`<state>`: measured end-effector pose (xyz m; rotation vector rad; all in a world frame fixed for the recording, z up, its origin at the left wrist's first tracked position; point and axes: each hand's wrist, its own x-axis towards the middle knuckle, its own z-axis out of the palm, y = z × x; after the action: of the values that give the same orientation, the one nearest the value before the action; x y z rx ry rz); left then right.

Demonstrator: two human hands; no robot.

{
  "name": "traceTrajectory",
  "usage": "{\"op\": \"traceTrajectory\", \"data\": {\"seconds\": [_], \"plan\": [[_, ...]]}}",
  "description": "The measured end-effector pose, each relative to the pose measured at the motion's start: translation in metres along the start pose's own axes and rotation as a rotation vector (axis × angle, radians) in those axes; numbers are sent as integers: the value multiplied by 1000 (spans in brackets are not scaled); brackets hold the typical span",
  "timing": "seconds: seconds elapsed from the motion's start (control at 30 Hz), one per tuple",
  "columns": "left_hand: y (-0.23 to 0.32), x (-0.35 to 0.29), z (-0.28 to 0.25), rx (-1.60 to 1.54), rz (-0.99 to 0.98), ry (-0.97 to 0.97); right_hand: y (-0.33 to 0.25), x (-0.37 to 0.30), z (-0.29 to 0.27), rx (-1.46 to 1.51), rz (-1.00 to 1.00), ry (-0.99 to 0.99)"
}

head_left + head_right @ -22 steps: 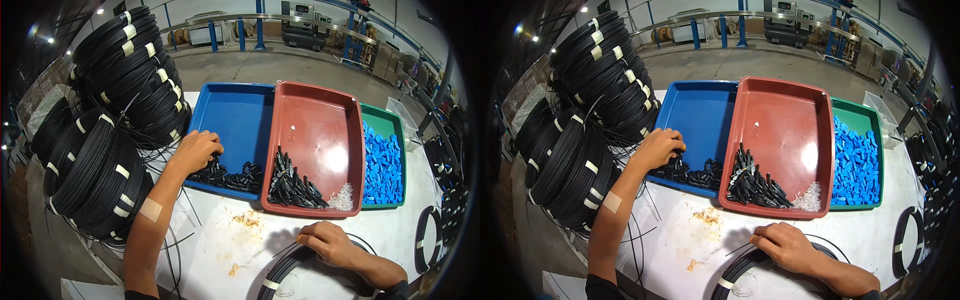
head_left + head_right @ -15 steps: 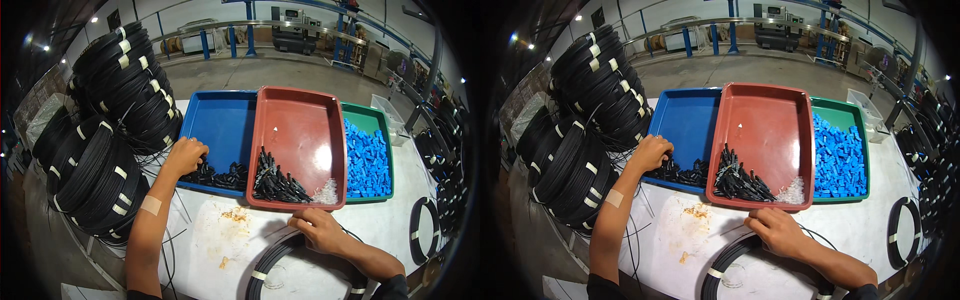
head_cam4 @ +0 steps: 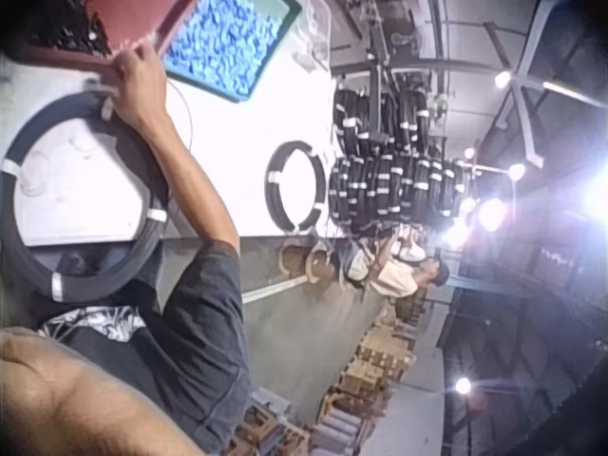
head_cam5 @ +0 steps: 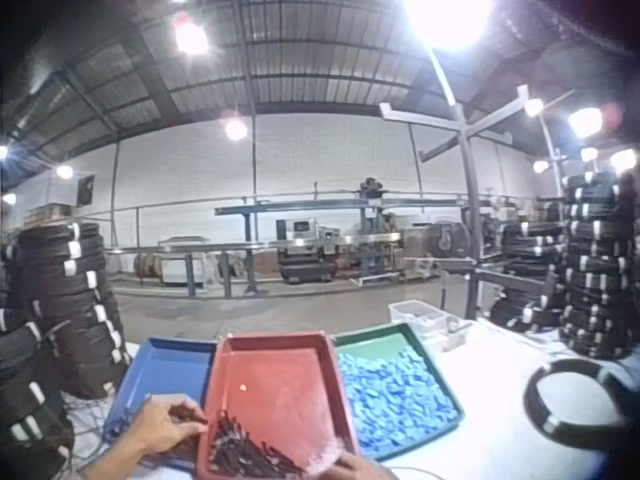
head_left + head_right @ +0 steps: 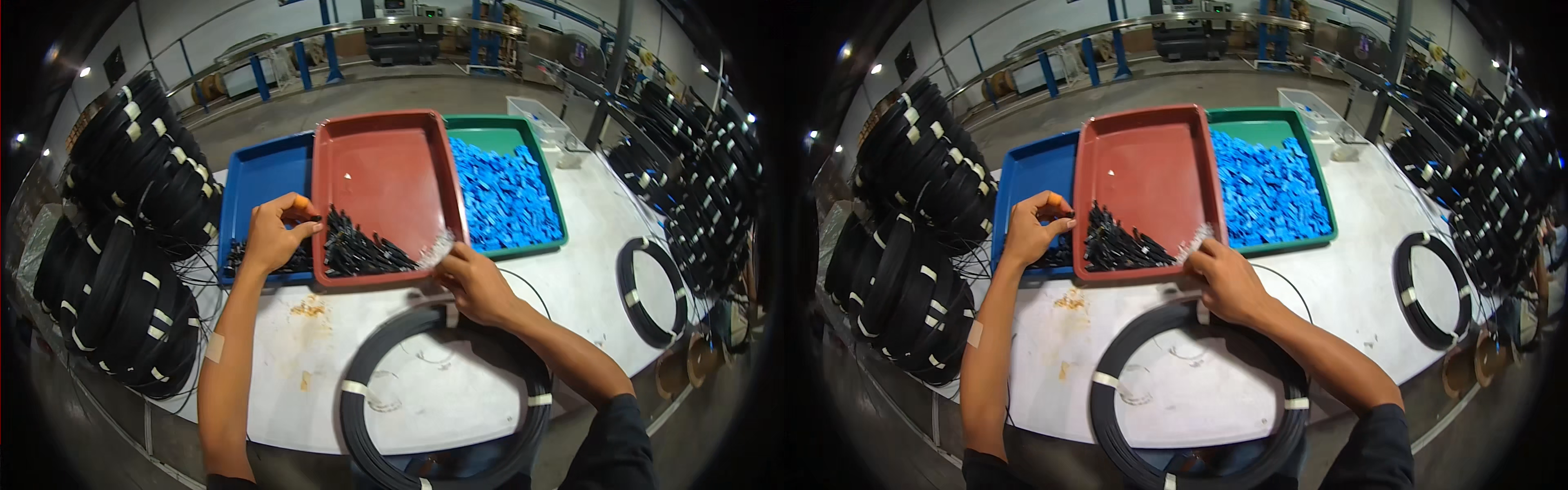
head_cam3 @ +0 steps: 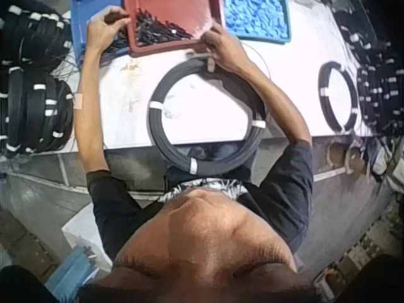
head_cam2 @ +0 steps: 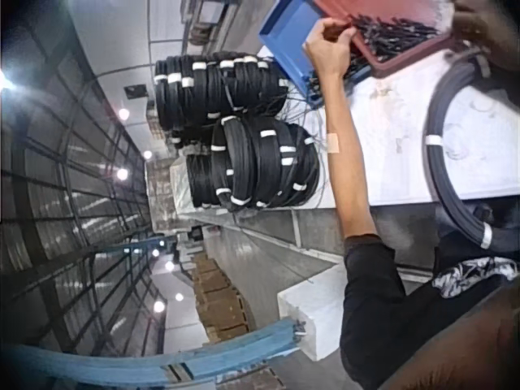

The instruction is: The person places a coiled cable onto the table and attaches connector components from trays onto the end of the cable by hand.

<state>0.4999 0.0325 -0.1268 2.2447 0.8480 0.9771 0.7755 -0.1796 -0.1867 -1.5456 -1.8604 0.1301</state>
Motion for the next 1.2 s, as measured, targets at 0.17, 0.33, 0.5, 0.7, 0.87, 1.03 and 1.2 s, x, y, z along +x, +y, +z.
{"op": "traceTrajectory", "data": {"seconds": [0.17,0.33,0.5,0.7,0.87,1.03,1.2], "plan": [[43,-31,76,-513,-30,-117,-4,-7,-18,148,86,18],[51,-63,121,-598,-45,-155,-2,-18,-29,172,113,141],[46,-82,141,-678,-77,-159,1,-31,-17,226,91,192],[52,-91,136,-830,-41,-81,-9,-35,-23,282,114,127],[51,-94,133,-879,-22,-144,-6,-29,-32,438,225,-60],[47,-96,135,-885,-2,-130,-12,-30,-26,394,142,34],[45,-97,136,-860,24,-137,-11,-32,-25,382,117,65]]}}
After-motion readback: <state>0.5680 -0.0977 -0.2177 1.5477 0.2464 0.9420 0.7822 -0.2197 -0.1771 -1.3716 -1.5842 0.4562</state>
